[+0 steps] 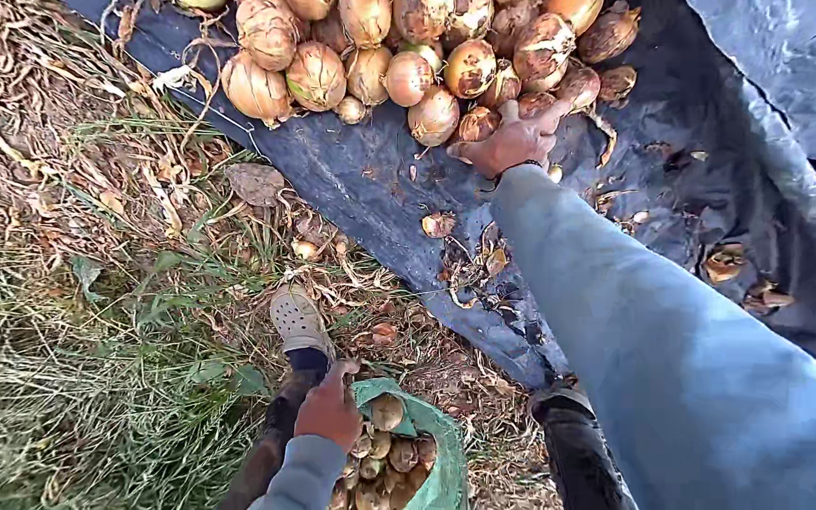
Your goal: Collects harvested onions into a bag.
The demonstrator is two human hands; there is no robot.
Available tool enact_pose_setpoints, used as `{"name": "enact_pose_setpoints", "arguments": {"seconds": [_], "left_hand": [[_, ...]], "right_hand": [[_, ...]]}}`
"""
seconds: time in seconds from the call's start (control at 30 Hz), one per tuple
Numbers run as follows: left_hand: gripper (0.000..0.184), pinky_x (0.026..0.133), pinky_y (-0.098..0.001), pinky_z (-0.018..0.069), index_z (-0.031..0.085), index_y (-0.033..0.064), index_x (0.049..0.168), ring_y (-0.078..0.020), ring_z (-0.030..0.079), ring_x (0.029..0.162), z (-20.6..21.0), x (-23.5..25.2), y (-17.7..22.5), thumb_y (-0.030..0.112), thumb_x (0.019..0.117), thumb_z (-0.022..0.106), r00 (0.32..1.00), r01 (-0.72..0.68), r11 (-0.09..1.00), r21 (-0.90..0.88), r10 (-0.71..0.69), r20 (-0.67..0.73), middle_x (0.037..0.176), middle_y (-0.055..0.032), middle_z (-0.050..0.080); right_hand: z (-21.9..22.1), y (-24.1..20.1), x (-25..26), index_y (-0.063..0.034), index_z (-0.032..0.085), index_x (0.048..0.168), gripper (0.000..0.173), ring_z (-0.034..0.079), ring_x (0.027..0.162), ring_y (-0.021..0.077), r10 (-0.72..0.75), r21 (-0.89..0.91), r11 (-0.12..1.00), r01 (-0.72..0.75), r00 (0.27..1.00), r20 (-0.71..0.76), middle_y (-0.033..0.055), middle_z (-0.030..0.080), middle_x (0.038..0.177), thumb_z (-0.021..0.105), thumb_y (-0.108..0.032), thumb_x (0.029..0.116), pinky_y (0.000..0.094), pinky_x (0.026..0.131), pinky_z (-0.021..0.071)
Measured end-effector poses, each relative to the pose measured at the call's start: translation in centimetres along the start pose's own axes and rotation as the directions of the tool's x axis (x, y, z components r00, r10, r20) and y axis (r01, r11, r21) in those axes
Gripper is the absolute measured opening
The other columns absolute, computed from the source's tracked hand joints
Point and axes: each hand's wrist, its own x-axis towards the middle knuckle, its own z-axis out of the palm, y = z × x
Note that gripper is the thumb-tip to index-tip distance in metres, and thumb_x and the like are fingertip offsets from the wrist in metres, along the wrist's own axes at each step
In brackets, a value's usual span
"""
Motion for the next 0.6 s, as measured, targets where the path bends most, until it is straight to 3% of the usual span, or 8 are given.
{"name": "enact_pose_setpoints", "arguments": {"seconds": [0.1, 0.2, 0.33, 0.4, 0.47, 0.53, 0.6], "left_hand": [[0.044, 0.096, -0.0551, 0.0529, 0.053, 0.0213, 0.147, -0.0352, 0.068, 0.107, 0.5, -0.2, -0.2, 0.012, 0.1045, 0.048, 1.0, -0.003, 1.0, 0.019, 0.003, 0.01, 0.118, -0.0175, 0.07], [0.044, 0.097, -0.0551, 0.0523, 0.054, 0.0203, 0.147, -0.0356, 0.068, 0.108, 0.5, -0.3, 0.0, 0.012, 0.1044, 0.049, 1.0, -0.024, 0.999, 0.032, 0.024, 0.002, 0.117, -0.018, 0.07], [0.042, 0.097, -0.055, 0.0521, 0.055, 0.0205, 0.146, -0.0346, 0.068, 0.107, 0.4, -0.9, 0.0, 0.011, 0.1055, 0.049, 1.0, -0.002, 1.0, 0.013, 0.002, 0.003, 0.113, -0.0169, 0.07], [0.041, 0.096, -0.0561, 0.0521, 0.055, 0.02, 0.145, -0.0349, 0.068, 0.106, 0.3, -0.8, -0.2, 0.01, 0.1056, 0.051, 1.0, 0.001, 1.0, -0.015, -0.001, -0.022, 0.112, -0.0169, 0.07], [0.04, 0.096, -0.0566, 0.0521, 0.056, 0.0196, 0.144, -0.0353, 0.068, 0.106, 0.8, -0.8, -0.6, 0.01, 0.1054, 0.051, 1.0, -0.013, 0.999, -0.049, 0.011, -0.023, 0.113, -0.0173, 0.07], [0.043, 0.097, -0.0566, 0.0521, 0.055, 0.0209, 0.146, -0.0356, 0.068, 0.107, 1.3, -0.8, -1.1, 0.01, 0.1048, 0.05, 1.0, -0.019, 0.998, -0.064, 0.019, -0.002, 0.115, -0.0177, 0.07], [0.046, 0.101, -0.0563, 0.0508, 0.052, 0.0223, 0.149, -0.0362, 0.067, 0.113, 0.9, -0.5, -1.0, 0.011, 0.1046, 0.048, 1.0, -0.019, 0.999, -0.045, 0.02, 0.024, 0.12, -0.0181, 0.069]], "right_hand": [[0.8, 1.3, 0.4, -0.0334, 0.049, 0.15, 0.11, 0.037, 0.137, 0.0585, -0.076, -0.049, 0.996, 0.074, 0.996, -0.045, 0.0297, -0.003, 0.169, 0.083, -0.071, 0.0524, 0.0718, 0.09, 0.0443], [-0.5, 2.4, 1.0, -0.0321, 0.048, 0.152, 0.109, 0.034, 0.139, 0.0598, -0.174, -0.106, 0.978, 0.178, 0.984, 0.045, 0.0301, -0.009, 0.169, 0.085, -0.071, 0.0572, 0.0713, 0.095, 0.044], [-1.5, 2.8, 1.4, -0.0267, 0.055, 0.147, 0.101, 0.036, 0.138, 0.0598, -0.237, -0.173, 0.955, 0.241, 0.97, 0.042, 0.0336, 0.002, 0.167, 0.084, -0.068, 0.0585, 0.0712, 0.098, 0.0421], [-1.8, 3.7, -0.1, -0.0249, 0.056, 0.144, 0.099, 0.034, 0.139, 0.0616, -0.309, -0.15, 0.937, 0.315, 0.949, 0.06, 0.0347, 0.001, 0.167, 0.083, -0.07, 0.0596, 0.0733, 0.1, 0.0401], [-1.7, 6.2, -4.0, -0.0258, 0.061, 0.138, 0.099, 0.035, 0.137, 0.0615, -0.437, -0.057, 0.899, 0.435, 0.899, -0.031, 0.0351, 0.005, 0.166, 0.083, -0.073, 0.0539, 0.0725, 0.099, 0.0421], [-1.4, 9.7, -11.4, -0.0281, 0.065, 0.132, 0.098, 0.032, 0.142, 0.0581, -0.566, 0.095, 0.812, 0.576, 0.816, -0.117, 0.0329, 0.01, 0.166, 0.088, -0.072, 0.0474, 0.0704, 0.101, 0.0447], [-1.2, 13.3, -21.0, -0.0341, 0.064, 0.134, 0.097, 0.031, 0.149, 0.0477, -0.668, 0.257, 0.722, 0.643, 0.744, 0.017, 0.0253, 0.013, 0.168, 0.091, -0.072, 0.0482, 0.065, 0.101, 0.0511]]}}
